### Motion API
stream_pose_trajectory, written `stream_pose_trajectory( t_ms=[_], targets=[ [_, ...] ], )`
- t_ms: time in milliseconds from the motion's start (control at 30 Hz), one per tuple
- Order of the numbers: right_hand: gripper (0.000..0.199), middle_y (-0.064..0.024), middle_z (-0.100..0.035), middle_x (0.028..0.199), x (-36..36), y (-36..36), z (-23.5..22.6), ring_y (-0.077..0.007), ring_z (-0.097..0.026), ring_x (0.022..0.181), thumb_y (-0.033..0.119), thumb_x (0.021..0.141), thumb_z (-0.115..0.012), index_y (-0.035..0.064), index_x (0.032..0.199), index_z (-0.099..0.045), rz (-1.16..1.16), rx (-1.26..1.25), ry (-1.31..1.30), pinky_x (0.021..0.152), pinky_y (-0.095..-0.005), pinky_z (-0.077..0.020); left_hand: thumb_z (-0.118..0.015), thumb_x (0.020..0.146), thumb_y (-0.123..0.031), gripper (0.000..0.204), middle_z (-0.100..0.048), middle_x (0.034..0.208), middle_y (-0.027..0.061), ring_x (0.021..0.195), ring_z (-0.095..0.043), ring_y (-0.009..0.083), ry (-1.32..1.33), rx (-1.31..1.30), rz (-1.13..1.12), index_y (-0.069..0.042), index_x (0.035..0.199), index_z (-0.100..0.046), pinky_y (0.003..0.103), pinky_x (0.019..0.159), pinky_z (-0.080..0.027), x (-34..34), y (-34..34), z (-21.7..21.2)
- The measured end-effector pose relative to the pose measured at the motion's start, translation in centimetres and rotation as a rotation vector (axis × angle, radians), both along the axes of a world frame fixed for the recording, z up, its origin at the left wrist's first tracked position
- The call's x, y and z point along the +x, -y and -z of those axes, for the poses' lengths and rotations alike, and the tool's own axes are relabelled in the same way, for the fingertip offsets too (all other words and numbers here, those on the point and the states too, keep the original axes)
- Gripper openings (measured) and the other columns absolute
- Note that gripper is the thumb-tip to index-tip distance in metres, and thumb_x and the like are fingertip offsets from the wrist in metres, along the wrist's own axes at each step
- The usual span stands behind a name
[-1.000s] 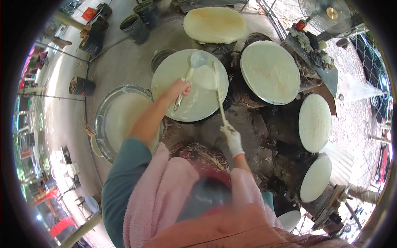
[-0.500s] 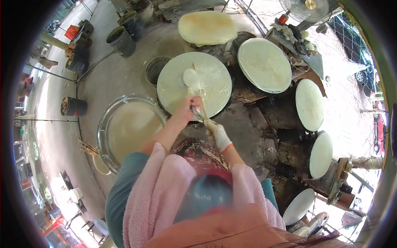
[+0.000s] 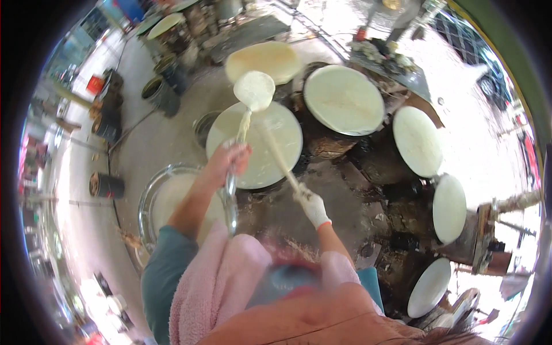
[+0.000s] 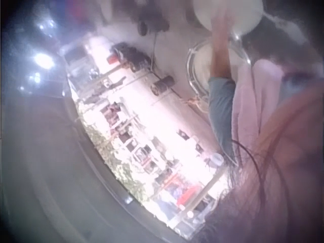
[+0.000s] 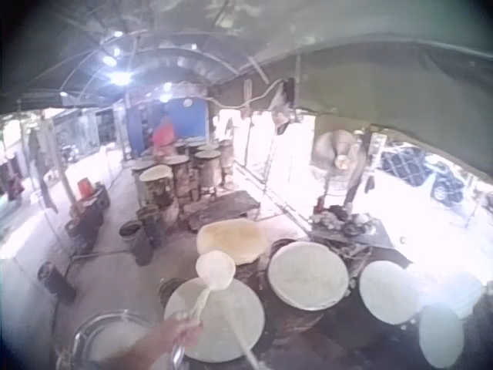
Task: The person prepares thin sheets of dough on multiple heated flat surfaces using a ladle and a long stick to spread and flip the dough.
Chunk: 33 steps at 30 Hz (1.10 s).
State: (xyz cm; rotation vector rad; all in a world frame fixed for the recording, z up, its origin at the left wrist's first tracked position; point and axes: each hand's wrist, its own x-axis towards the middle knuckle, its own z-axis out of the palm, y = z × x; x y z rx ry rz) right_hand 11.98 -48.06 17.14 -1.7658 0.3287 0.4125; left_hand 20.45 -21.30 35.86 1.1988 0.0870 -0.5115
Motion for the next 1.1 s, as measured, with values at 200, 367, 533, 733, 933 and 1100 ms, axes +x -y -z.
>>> stream_pose_trajectory(
  t_ms=[200, 367, 533, 733, 933, 1100],
  targets=[
    [0.046, -0.0023, -0.06, 0.099, -14.6, 12.8, 0.2, -0.0071, -0.057, 0.085, 0.009, 0.088, -0.061, -0.0009, 0.13, -0.046, 0.816, 0.389, 0.09, 0.074, -0.0174, -0.0462, -0.047, 0.095, -0.02, 0.021, -0.035, 0.055, -0.0016, 0.037, -0.033, 0.0063, 0.12, 0.133, 0.575, 0.0, 0.09, -0.049, 0.022, 0.035, -0.025, -4.6, 15.3, -2.3],
    [0.043, -0.0027, -0.06, 0.1, -32.8, 21.5, -0.7, -0.0076, -0.057, 0.083, 0.003, 0.088, -0.058, -0.0043, 0.129, -0.045, 1.307, 0.362, 0.167, 0.075, -0.0175, -0.0473, -0.045, 0.094, -0.018, 0.021, -0.035, 0.055, -0.0042, 0.034, -0.031, 0.0028, -0.333, -0.181, 1.079, 0.002, 0.094, -0.051, 0.021, 0.034, -0.022, -10.4, 32.1, 1.4],
    [0.048, 0.0044, -0.059, 0.085, -51.6, 22.2, -0.6, -0.0006, -0.045, 0.06, 0.014, 0.087, -0.063, 0.0068, 0.132, -0.047, 1.76, 0.307, 0.204, 0.051, -0.0158, -0.0399, -0.036, 0.097, -0.015, 0.026, -0.035, 0.056, -0.0042, 0.032, -0.035, 0.0032, -1.129, -0.425, 1.278, 0.008, 0.101, -0.045, 0.02, 0.029, -0.023, -23.6, 48.1, 4.6],
    [0.044, 0.0062, -0.055, 0.079, -59.1, 25.7, -1.4, -0.0007, -0.039, 0.051, 0.011, 0.088, -0.06, 0.0058, 0.13, -0.049, 2.104, 0.265, 0.27, 0.045, -0.0161, -0.0366, -0.034, 0.099, -0.018, 0.026, -0.033, 0.053, -0.0055, 0.031, -0.034, 0.0044, -0.956, -0.349, 1.66, 0.004, 0.097, -0.048, 0.021, 0.03, -0.024, -36.1, 68.6, 4.1],
    [0.046, 0.0055, -0.057, 0.074, -57.2, 35.5, 2.5, -0.0064, -0.049, 0.057, 0.014, 0.088, -0.061, 0.0045, 0.131, -0.048, 2.181, -0.332, 0.407, 0.053, -0.0198, -0.0417, -0.043, 0.097, -0.025, 0.027, -0.035, 0.057, -0.0047, 0.042, -0.031, 0.0043, -0.092, -0.075, 1.83, 0.001, 0.092, -0.047, 0.023, 0.044, -0.029, -45.7, 81.1, 7.4],
    [0.042, -0.0159, -0.066, 0.093, -52.5, 41.3, 0.4, -0.0243, -0.065, 0.081, 0.033, 0.092, -0.052, 0.0116, 0.128, -0.049, 1.83, -0.624, -0.616, 0.074, -0.033, -0.0479, -0.049, 0.094, -0.021, 0.025, -0.045, 0.06, 0.0006, 0.044, -0.04, 0.0077, 0.295, 0.189, 1.724, 0.0, 0.081, -0.053, 0.024, 0.041, -0.031, -49.3, 86.3, 17.0]
  ],
)
